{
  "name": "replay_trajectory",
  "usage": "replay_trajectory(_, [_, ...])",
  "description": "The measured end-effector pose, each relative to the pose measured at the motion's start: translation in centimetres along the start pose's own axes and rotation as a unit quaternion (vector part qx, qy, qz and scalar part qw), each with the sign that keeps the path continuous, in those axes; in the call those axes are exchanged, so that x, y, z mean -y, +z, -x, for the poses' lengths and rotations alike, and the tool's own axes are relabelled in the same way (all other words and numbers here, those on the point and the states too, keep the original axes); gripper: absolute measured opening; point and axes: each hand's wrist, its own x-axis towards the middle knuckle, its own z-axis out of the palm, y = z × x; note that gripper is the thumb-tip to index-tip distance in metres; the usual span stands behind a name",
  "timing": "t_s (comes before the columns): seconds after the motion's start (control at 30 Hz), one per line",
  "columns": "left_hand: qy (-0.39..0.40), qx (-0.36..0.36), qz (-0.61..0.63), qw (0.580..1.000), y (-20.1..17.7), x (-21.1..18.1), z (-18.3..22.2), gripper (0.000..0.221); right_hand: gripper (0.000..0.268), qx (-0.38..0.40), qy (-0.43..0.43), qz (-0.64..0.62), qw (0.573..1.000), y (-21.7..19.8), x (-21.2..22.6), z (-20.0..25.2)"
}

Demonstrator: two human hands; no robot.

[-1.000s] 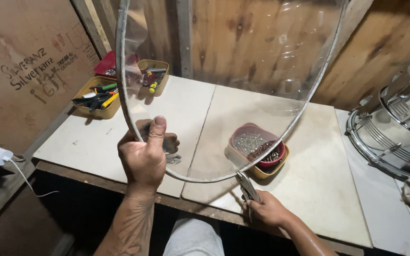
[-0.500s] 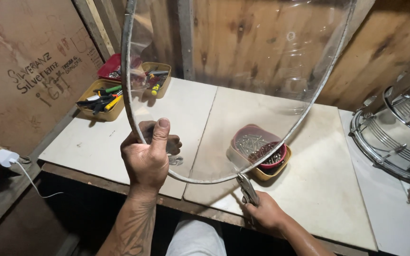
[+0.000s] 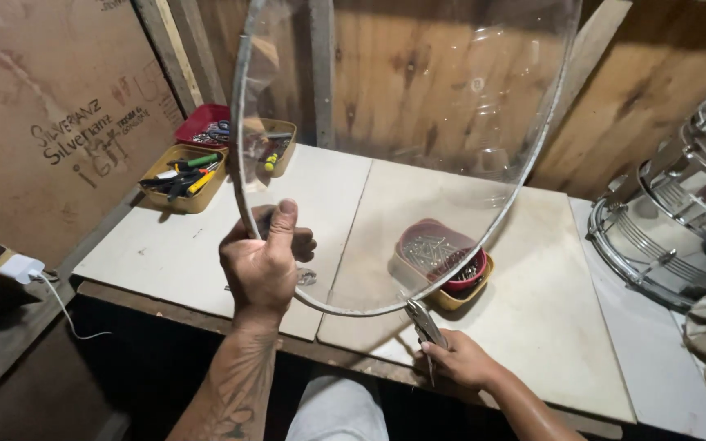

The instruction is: Repairing the metal rim of a clear drum head using pliers at a workbench.

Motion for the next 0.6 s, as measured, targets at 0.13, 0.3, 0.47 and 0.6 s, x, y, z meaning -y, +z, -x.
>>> replay_trajectory(0.13, [-0.009, -0.004, 0.015, 1.000, -0.6, -0.3, 0.0, 0.031, 0.022, 0.009, 0.022, 0.044, 0.999, -0.3, 1.4, 1.0])
replay_trajectory(0.3, [-0.012, -0.002, 0.004, 1.000, -1.4, -0.8, 0.1, 0.030, 0.019, 0.018, 0.019, 0.059, 0.998, -0.2, 2.2, 1.3])
replay_trajectory(0.47, [-0.010, -0.001, 0.010, 1.000, -1.4, -0.4, -0.2, 0.028, 0.017, 0.023, 0.037, 0.021, 0.999, 0.0, 3.0, 1.7])
replay_trajectory(0.6, [-0.019, 0.004, -0.002, 1.000, -1.5, -0.4, -0.3, 0.029, 0.017, 0.029, 0.013, 0.026, 0.999, 0.2, 2.6, 1.3])
